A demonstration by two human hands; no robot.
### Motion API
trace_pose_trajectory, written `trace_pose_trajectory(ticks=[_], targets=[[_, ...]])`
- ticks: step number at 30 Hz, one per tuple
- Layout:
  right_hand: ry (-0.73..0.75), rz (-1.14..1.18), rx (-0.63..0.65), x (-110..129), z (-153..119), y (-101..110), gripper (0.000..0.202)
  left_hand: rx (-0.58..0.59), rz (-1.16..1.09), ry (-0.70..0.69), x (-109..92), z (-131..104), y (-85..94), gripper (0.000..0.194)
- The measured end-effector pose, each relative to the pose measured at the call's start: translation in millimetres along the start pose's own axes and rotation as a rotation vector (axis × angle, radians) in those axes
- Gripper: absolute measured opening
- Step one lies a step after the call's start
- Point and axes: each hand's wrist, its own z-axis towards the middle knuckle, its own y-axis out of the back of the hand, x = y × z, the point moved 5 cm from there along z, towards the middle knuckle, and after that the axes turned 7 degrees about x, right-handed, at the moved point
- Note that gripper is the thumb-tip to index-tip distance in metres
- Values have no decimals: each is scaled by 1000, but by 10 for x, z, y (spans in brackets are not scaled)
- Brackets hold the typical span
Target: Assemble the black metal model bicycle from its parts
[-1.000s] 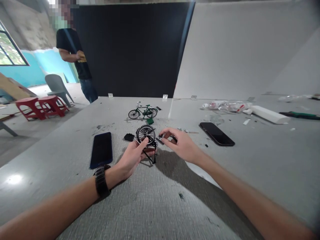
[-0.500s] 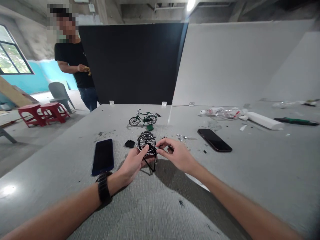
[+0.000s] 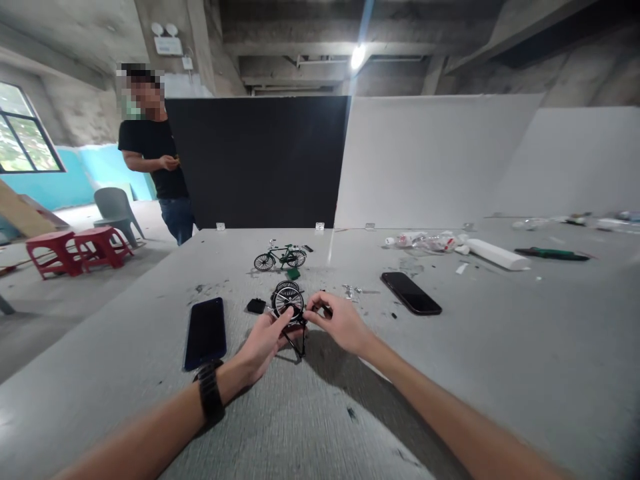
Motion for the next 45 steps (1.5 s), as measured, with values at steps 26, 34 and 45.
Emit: trace_pose_trajectory(ticks=[26, 34, 45], targets=[[43, -6, -16, 98, -47, -48, 16, -10, -34, -38, -75, -18, -71, 34], [67, -22, -11, 135, -66, -53, 20, 15, 2, -16, 7, 32, -26, 37], [45, -21, -58, 140, -68, -43, 11, -32, -21, -27, 10, 31, 21, 37]])
